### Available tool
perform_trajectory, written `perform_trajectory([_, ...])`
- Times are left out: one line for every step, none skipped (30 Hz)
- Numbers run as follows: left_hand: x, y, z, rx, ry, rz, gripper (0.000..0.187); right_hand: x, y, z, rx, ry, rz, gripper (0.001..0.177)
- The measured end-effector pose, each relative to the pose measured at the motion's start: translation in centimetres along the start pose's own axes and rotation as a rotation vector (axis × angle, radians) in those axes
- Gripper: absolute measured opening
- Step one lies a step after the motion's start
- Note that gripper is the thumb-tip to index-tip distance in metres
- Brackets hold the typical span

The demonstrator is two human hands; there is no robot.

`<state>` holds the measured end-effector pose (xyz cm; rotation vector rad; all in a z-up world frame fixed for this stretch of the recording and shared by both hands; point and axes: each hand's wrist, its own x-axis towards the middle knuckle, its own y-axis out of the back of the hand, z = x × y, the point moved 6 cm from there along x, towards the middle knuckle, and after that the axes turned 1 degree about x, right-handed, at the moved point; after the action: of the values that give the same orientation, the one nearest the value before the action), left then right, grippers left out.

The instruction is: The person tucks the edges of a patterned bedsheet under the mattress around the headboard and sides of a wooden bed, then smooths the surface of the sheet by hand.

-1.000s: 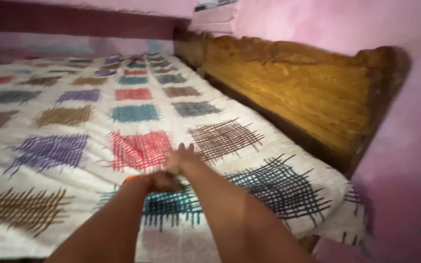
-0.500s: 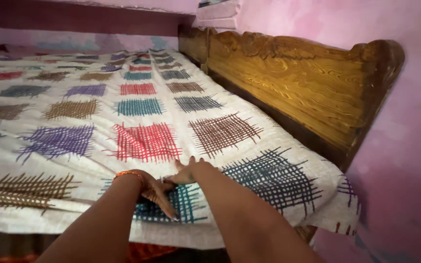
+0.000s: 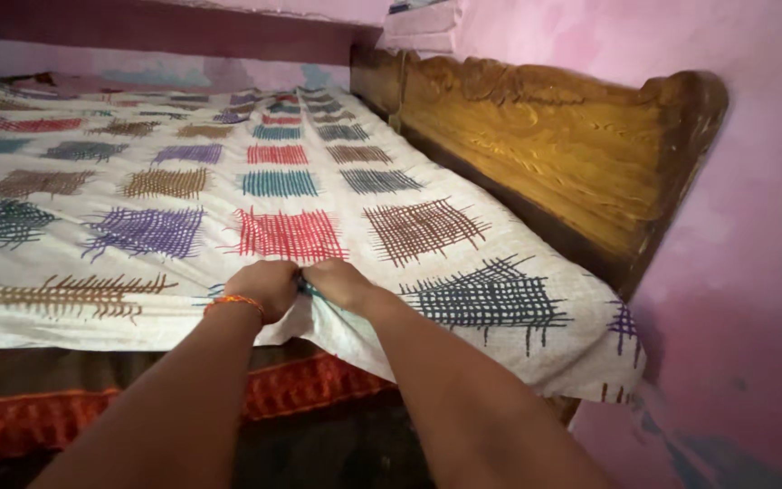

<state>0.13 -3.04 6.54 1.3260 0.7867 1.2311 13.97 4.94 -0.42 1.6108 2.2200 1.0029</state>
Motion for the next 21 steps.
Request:
perform_trajectory([-1.0, 0.9, 0.4, -0.025, 0.016, 0.021, 0.032, 0.0, -0.1, -0.4, 0.151, 0.038, 0.059, 0.049])
perform_trajectory([-2.0, 1.8, 0.7, -0.050, 0.032, 0.042, 0.032, -0.4, 0.1, -1.2, 0.243, 0.102, 0.080, 0.044])
perform_trajectory([-3.0, 2.5, 1.0, -0.075, 0.049, 0.057, 0.033, -1.4, 0.3, -2.1, 0.339, 0.163, 0.099, 0.040])
perform_trajectory([-3.9, 3.2, 1.3, -0.081, 0.064, 0.071, 0.032, -2.7, 0.6, -3.4, 0.435, 0.224, 0.118, 0.035])
perform_trajectory([-4.7, 3.7, 1.5, -0.089, 0.079, 0.084, 0.032, -4.2, 0.8, -4.5, 0.283, 0.215, 0.151, 0.034])
perform_trajectory([-5.4, 3.9, 1.7, -0.098, 0.094, 0.096, 0.032, -5.9, 1.3, -5.8, 0.132, 0.206, 0.182, 0.034])
perform_trajectory([-6.1, 3.8, 2.0, -0.091, 0.103, 0.087, 0.033, -7.6, 1.7, -7.2, -0.019, 0.197, 0.212, 0.036])
perform_trajectory([-6.6, 3.4, 2.2, -0.085, 0.112, 0.078, 0.035, -9.2, 1.8, -8.5, -0.162, 0.201, 0.185, 0.038])
perform_trajectory([-6.9, 3.1, 2.2, -0.079, 0.121, 0.075, 0.040, -10.5, 2.0, -9.7, -0.309, 0.210, 0.159, 0.040])
perform_trajectory([-7.1, 3.1, 2.2, -0.149, 0.092, 0.133, 0.037, -11.4, 1.9, -10.8, -0.455, 0.218, 0.132, 0.043])
perform_trajectory([-7.3, 2.9, 2.4, -0.218, 0.060, 0.192, 0.035, -12.1, 1.8, -11.7, -0.508, 0.224, 0.139, 0.041])
perform_trajectory([-7.5, 2.7, 2.4, -0.288, 0.029, 0.251, 0.035, -12.8, 1.5, -12.4, -0.561, 0.231, 0.146, 0.039])
perform_trajectory([-7.8, 2.4, 2.6, -0.226, -0.017, 0.246, 0.041, -13.1, 1.5, -13.2, -0.615, 0.242, 0.156, 0.036])
perform_trajectory([-8.2, 2.3, 2.7, -0.164, -0.063, 0.240, 0.048, -13.4, 1.2, -13.4, -0.661, 0.214, 0.078, 0.037])
perform_trajectory([-8.7, 2.4, 2.7, -0.099, -0.104, 0.232, 0.057, -13.8, 0.6, -13.4, -0.703, 0.187, -0.003, 0.039])
perform_trajectory([-9.3, 2.9, 2.7, -0.079, -0.159, 0.258, 0.064, -14.1, 0.1, -13.4, -0.745, 0.160, -0.084, 0.041])
perform_trajectory([-9.8, 3.2, 2.8, -0.061, -0.216, 0.283, 0.073, -14.2, 0.0, -13.7, -0.770, 0.189, -0.048, 0.041])
perform_trajectory([-10.2, 3.6, 2.8, -0.043, -0.273, 0.307, 0.083, -14.3, -0.4, -13.8, -0.794, 0.218, -0.011, 0.042])
perform_trajectory([-10.3, 3.5, 2.6, 0.020, -0.294, 0.280, 0.084, -14.2, -0.5, -13.8, -0.817, 0.247, 0.024, 0.043])
perform_trajectory([-10.2, 3.4, 2.2, 0.082, -0.314, 0.253, 0.086, -14.1, -0.4, -13.9, -0.800, 0.312, 0.079, 0.043])
perform_trajectory([-10.0, 3.1, 1.5, 0.145, -0.332, 0.226, 0.087, -14.1, -0.2, -14.1, -0.782, 0.378, 0.133, 0.042])
